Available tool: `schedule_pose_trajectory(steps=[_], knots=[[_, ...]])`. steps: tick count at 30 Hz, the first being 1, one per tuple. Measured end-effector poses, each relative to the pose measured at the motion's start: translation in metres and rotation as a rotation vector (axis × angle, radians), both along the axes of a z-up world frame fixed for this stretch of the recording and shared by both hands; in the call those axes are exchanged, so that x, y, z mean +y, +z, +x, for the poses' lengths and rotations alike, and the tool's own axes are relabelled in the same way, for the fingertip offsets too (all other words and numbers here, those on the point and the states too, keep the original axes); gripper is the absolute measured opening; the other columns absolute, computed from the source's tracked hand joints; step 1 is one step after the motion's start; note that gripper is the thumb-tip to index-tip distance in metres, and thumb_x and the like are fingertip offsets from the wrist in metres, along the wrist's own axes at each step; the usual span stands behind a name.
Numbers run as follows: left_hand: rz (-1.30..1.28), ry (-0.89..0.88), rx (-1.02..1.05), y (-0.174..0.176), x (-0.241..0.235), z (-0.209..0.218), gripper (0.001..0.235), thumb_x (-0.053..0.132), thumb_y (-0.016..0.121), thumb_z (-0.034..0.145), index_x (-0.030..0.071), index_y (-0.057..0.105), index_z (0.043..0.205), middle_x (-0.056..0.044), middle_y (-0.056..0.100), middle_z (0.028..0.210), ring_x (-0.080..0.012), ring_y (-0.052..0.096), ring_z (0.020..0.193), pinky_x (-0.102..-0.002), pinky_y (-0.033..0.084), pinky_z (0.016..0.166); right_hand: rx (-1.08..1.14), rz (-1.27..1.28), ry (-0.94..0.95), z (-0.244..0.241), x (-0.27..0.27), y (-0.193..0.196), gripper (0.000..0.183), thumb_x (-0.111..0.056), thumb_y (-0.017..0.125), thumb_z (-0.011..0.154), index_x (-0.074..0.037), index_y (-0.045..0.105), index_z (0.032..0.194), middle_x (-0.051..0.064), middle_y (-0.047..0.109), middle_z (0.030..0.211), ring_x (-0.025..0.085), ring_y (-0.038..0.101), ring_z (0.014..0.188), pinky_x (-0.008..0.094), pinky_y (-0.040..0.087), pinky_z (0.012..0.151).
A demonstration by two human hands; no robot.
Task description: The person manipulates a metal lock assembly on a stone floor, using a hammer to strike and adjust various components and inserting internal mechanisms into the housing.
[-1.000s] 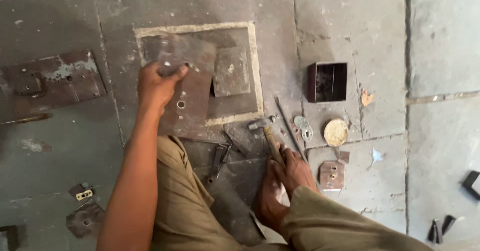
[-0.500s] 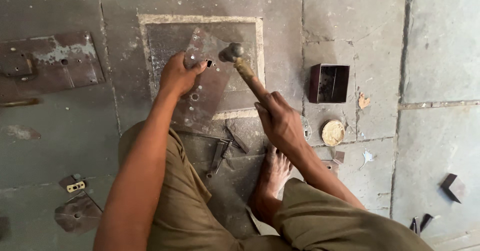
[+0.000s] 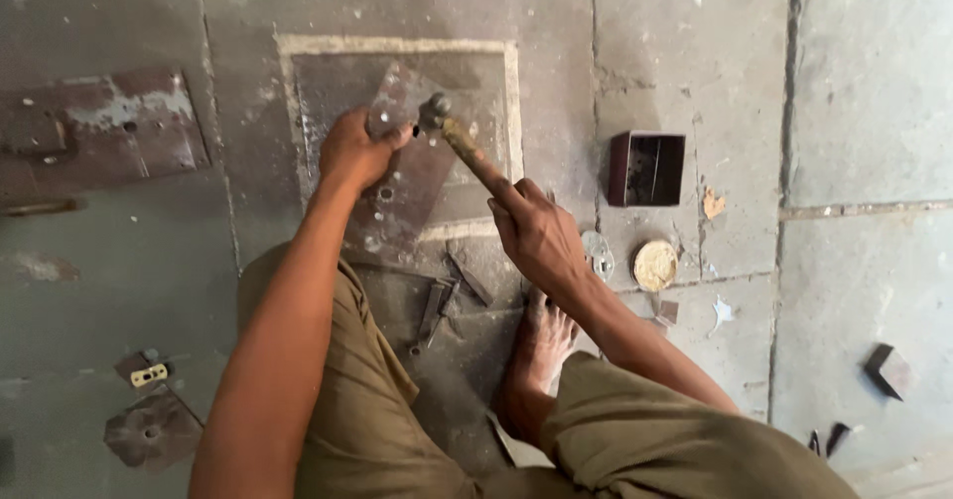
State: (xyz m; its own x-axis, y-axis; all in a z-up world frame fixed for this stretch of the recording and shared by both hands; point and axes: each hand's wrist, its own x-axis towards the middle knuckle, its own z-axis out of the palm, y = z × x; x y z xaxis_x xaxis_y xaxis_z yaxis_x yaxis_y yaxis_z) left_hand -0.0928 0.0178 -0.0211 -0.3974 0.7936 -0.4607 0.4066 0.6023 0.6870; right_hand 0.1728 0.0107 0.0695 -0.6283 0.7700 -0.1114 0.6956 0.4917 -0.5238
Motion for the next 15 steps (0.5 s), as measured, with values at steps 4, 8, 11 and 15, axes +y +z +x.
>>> schedule_pose_trajectory(steps=[4, 8, 11, 15], knots=[[-0.081, 0.047, -0.034, -0.002, -0.006, 0.002, 0.049, 0.042, 0.082, 0.084, 0.011, 0.07, 0.12, -0.013, 0.074, 0.117, -0.0318, 0.07, 0.107, -0.043, 0.051, 0.091, -0.037, 0.032, -0.018, 0.022, -0.015, -0.011, 0.051, -0.02, 0.055, 0.107, -0.027, 0.042, 0.156, 0.011, 0.061, 0.084, 0.023, 0.052, 0.054, 0.039, 0.045, 0.044], [-0.056, 0.049, -0.073, -0.001, -0.006, 0.003, 0.048, 0.042, 0.082, 0.084, 0.011, 0.072, 0.119, -0.013, 0.076, 0.115, -0.0299, 0.072, 0.105, -0.042, 0.053, 0.09, 0.119, -0.113, -0.103, 0.056, -0.031, -0.023, 0.053, -0.018, 0.059, 0.106, -0.028, 0.044, 0.155, 0.008, 0.066, 0.086, 0.019, 0.06, 0.059, 0.037, 0.049, 0.051], [-0.116, 0.066, -0.124, 0.005, -0.005, 0.004, 0.05, 0.045, 0.08, 0.084, 0.009, 0.074, 0.119, -0.014, 0.079, 0.114, -0.0294, 0.075, 0.101, -0.043, 0.054, 0.088, 0.199, -0.368, -0.3, 0.086, -0.062, -0.022, 0.063, -0.016, 0.063, 0.098, -0.021, 0.042, 0.157, 0.011, 0.07, 0.094, 0.025, 0.065, 0.064, 0.038, 0.054, 0.055], [0.073, -0.116, -0.019, 0.034, -0.008, 0.017, 0.075, 0.052, 0.088, 0.085, -0.001, 0.061, 0.131, -0.027, 0.065, 0.124, -0.0337, 0.065, 0.107, -0.046, 0.05, 0.087, 0.059, -0.716, -0.571, 0.113, -0.093, -0.027, 0.057, -0.02, 0.068, 0.097, -0.023, 0.052, 0.152, 0.018, 0.066, 0.085, 0.027, 0.059, 0.067, 0.043, 0.047, 0.062]])
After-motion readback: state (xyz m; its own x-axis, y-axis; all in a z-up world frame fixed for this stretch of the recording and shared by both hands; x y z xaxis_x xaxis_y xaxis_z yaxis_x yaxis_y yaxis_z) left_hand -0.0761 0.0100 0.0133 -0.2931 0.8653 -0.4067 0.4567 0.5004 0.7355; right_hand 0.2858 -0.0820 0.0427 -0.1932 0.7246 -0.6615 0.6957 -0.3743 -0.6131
